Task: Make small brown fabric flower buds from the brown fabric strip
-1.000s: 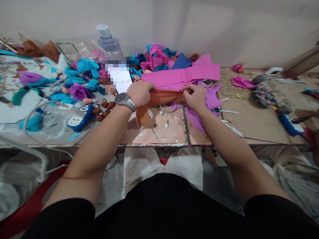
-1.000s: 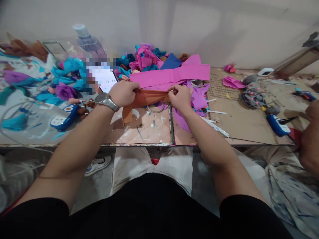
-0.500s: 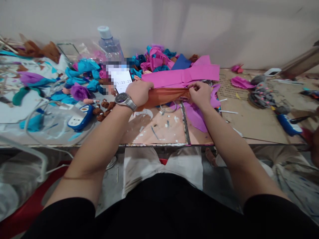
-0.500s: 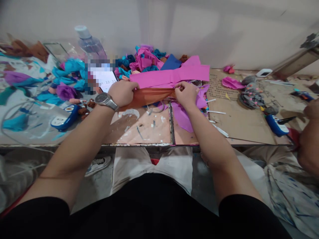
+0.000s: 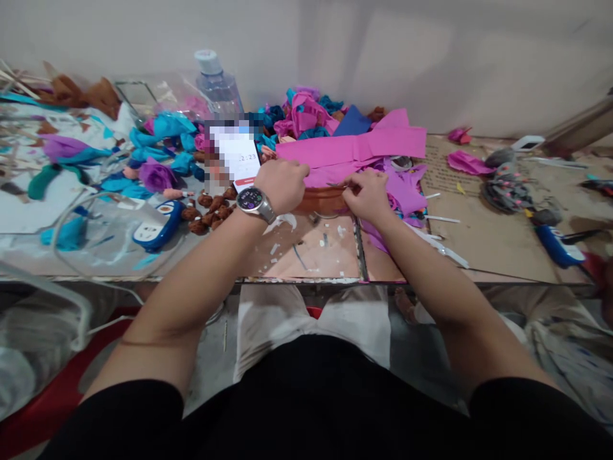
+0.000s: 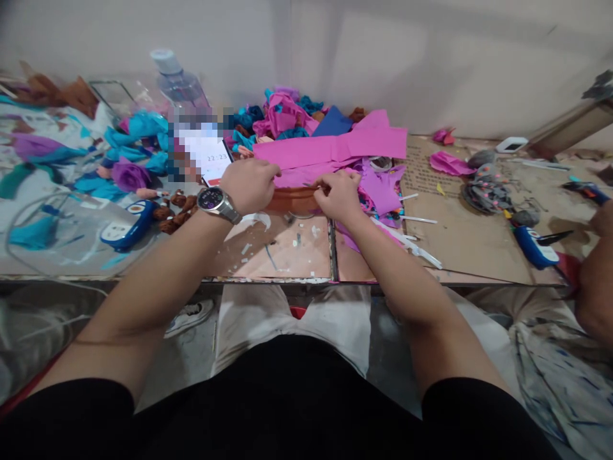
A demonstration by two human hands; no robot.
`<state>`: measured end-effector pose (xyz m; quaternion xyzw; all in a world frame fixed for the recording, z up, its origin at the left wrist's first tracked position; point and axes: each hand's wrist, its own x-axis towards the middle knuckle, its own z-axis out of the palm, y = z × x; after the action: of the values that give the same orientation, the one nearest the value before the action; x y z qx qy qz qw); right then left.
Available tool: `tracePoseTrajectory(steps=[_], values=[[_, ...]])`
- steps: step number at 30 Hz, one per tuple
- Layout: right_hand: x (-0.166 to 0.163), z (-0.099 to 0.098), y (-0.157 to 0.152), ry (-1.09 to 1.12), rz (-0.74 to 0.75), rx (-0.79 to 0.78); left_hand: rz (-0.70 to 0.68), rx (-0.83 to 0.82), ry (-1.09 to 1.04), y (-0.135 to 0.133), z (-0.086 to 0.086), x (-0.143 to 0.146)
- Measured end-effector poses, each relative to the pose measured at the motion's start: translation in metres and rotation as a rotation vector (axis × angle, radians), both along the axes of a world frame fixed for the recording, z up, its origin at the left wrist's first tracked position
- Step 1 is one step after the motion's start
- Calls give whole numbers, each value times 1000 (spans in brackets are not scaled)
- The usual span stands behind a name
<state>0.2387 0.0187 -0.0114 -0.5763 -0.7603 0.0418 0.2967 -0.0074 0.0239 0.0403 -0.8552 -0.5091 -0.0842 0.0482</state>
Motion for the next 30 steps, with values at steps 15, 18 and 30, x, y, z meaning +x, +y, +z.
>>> tracePoseTrajectory(steps=[15, 18, 30], values=[[-13, -7, -12, 8, 180, 6, -225, -108, -22, -5, -17, 7], [-9, -5, -8, 26, 100, 23, -177, -115, 38, -3, -14, 6], [45, -6, 29, -33, -201, 174, -39, -82, 87, 3, -2, -5]])
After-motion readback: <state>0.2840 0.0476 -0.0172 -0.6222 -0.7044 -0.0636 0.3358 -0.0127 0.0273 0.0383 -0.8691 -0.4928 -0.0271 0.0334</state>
